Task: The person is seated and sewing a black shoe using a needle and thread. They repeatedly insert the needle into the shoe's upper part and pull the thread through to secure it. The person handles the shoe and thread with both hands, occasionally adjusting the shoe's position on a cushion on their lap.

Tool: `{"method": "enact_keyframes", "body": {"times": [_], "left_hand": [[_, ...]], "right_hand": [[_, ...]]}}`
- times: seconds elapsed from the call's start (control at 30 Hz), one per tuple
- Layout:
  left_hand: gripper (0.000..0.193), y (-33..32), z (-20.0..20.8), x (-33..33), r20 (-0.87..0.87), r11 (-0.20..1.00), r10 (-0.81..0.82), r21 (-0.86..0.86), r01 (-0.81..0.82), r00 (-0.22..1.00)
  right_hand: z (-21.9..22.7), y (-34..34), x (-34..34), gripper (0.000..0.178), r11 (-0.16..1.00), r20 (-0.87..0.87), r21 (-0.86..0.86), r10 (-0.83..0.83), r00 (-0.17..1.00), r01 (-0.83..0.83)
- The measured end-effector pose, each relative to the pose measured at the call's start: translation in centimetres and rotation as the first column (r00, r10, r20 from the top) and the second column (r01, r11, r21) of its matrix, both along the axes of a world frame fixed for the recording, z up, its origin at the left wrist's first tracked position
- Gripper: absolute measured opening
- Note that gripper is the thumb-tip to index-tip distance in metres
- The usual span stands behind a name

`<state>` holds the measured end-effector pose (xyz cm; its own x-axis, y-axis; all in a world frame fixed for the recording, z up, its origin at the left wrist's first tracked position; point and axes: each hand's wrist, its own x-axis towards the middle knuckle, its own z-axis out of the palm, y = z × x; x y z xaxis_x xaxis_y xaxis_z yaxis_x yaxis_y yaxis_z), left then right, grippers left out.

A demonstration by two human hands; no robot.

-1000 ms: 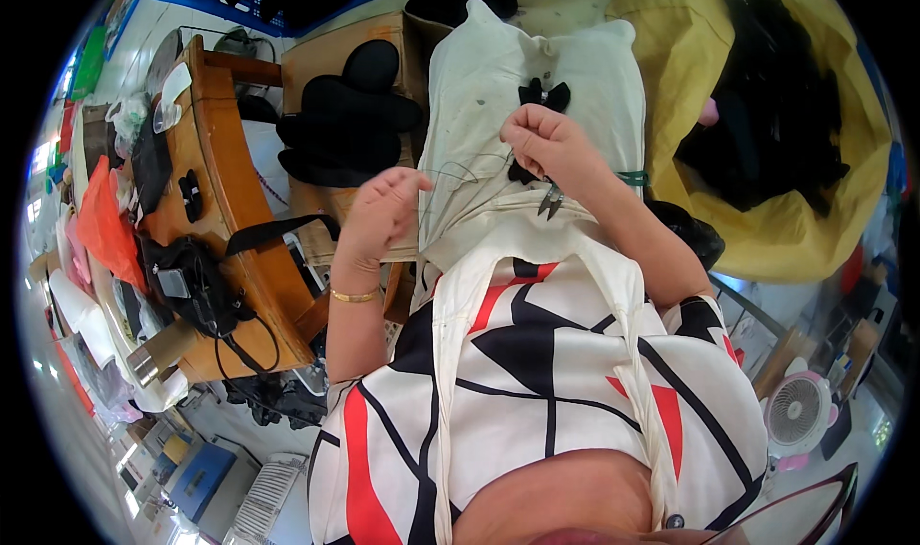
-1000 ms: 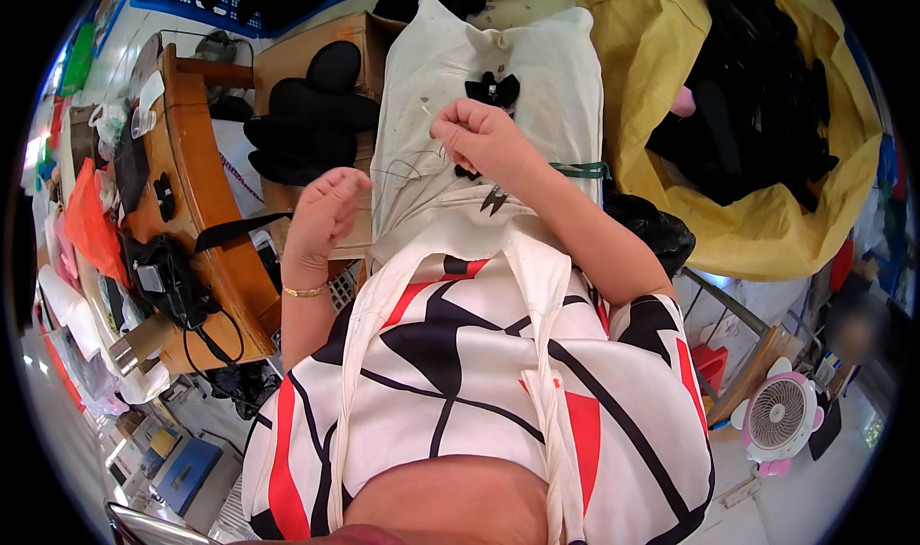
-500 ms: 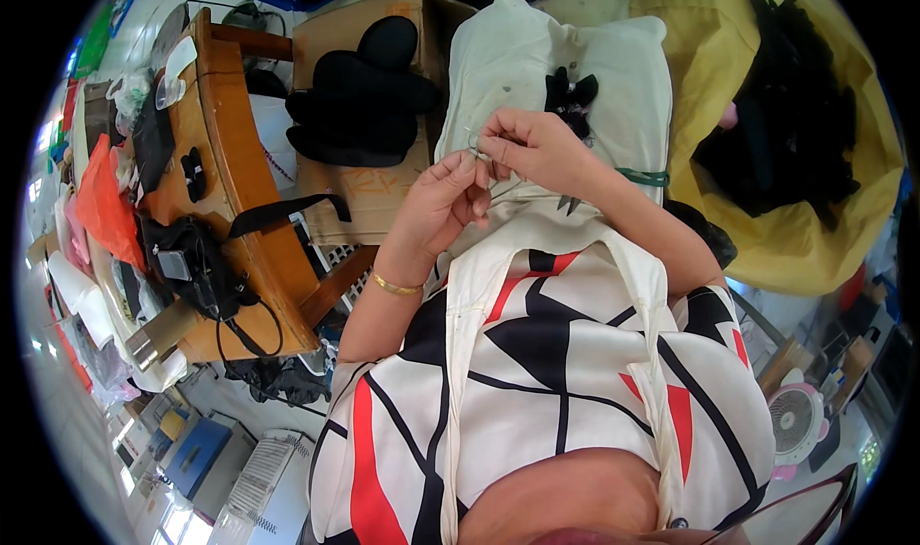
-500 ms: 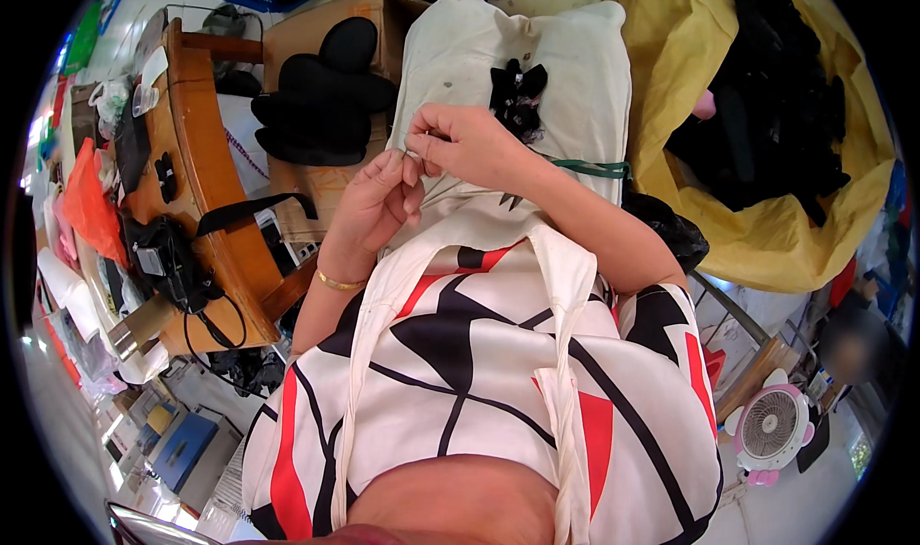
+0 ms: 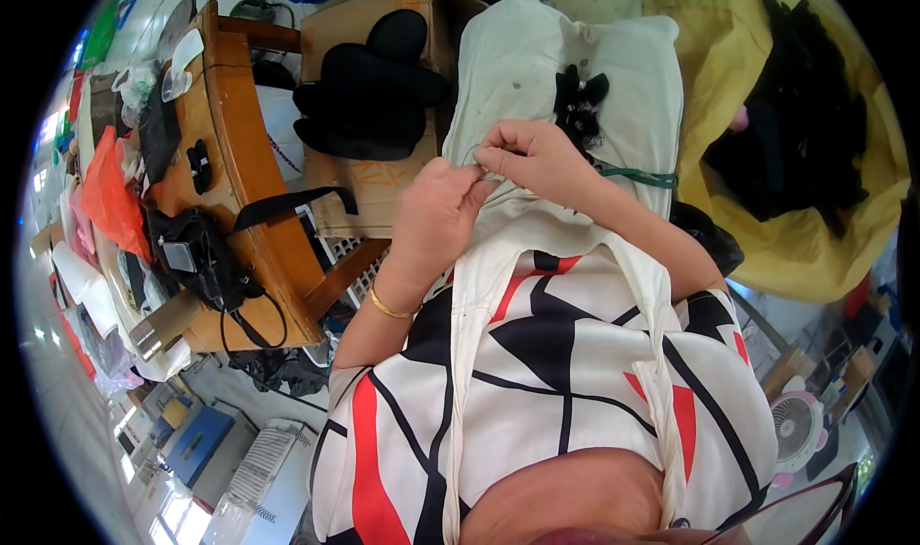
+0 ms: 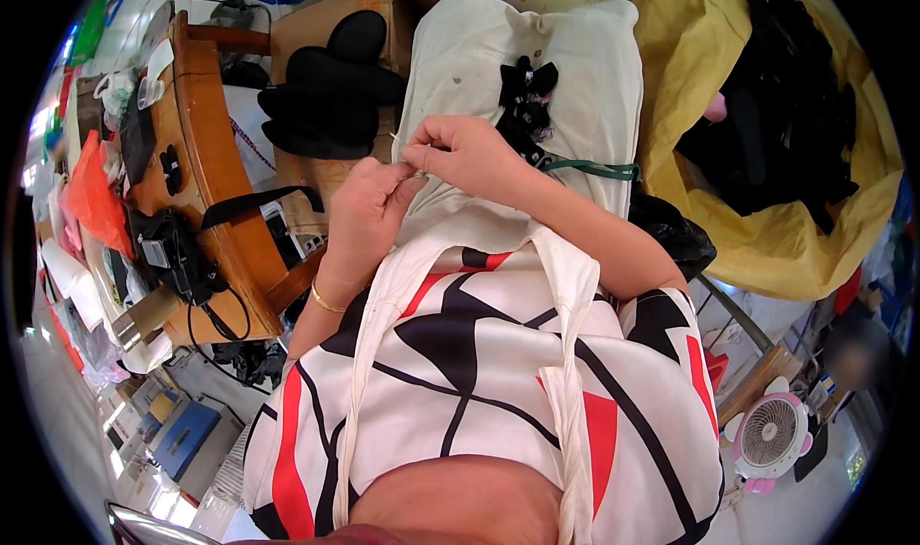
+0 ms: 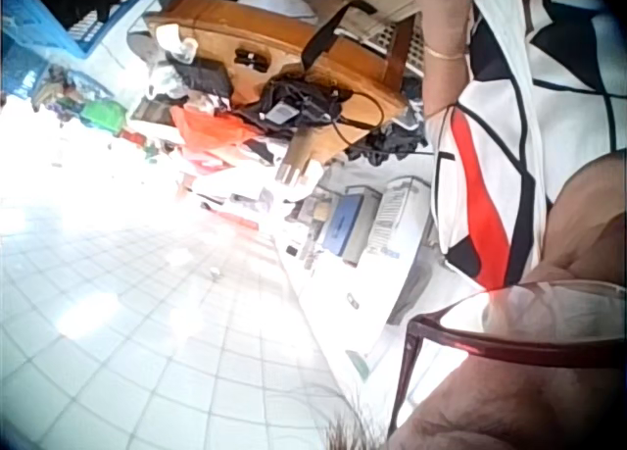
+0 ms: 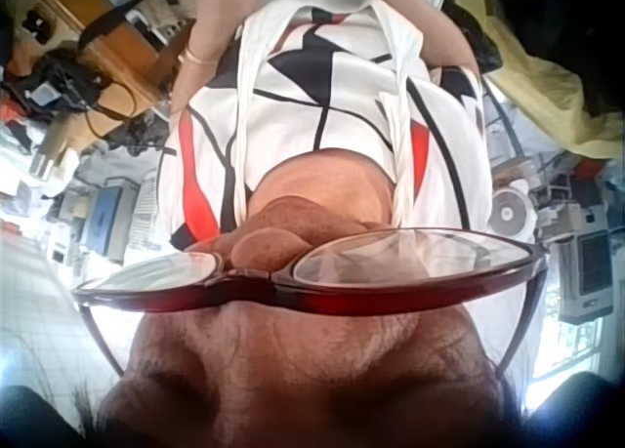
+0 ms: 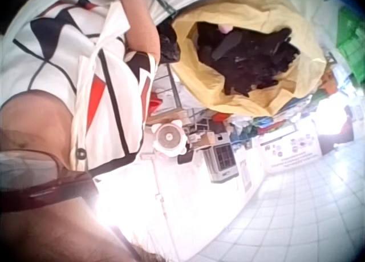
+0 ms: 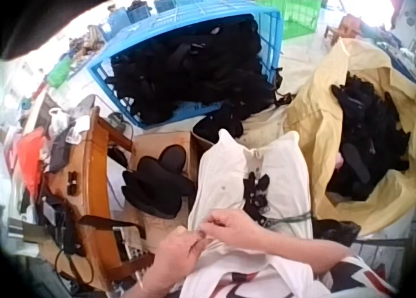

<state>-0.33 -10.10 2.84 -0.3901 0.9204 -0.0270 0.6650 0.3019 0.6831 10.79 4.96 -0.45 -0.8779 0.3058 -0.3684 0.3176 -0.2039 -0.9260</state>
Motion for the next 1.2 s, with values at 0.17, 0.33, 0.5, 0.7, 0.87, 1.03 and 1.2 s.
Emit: {"method": "enact_keyframes", "body": {"times": [0.17,0.33,0.5,0.7,0.87,1.03,1.2], "left_hand": [[0.020,0.4,-1.4,-0.3,0.438,0.947,0.173,0.171,-0.271,0.882],[0.009,1.2,-3.1,0.5,0.718,0.842,0.162,0.257,-0.474,0.677],[0.009,2.0,-3.2,0.4,0.946,0.770,0.048,0.169,-0.615,0.321],[0.011,2.1,-2.4,0.4,0.993,0.794,-0.011,0.078,-0.603,0.114],[0.010,1.8,-2.8,0.3,0.982,0.837,0.015,0.091,-0.540,0.190],[0.010,1.6,-2.7,0.2,0.984,0.865,0.043,0.052,-0.500,0.176],[0.011,2.3,-2.7,0.1,0.996,0.777,0.042,0.017,-0.630,0.079]], "right_hand": [[1.7,0.2,1.1,0.016,0.986,-0.052,0.164,-0.034,0.998,0.042],[2.2,-0.7,1.2,0.015,0.969,-0.105,0.237,-0.048,0.993,0.072],[1.9,-1.0,1.7,0.013,0.983,-0.093,0.163,-0.073,0.993,0.088],[1.8,-1.6,2.0,0.008,0.989,-0.096,0.115,-0.077,0.992,0.088],[2.5,-1.5,1.8,0.006,0.865,-0.165,0.493,-0.017,0.986,0.098],[0.0,-1.8,1.5,0.011,0.623,-0.430,0.707,0.004,0.903,0.334],[1.2,-1.9,2.2,0.008,0.776,-0.309,0.586,-0.052,0.950,0.234]]}}
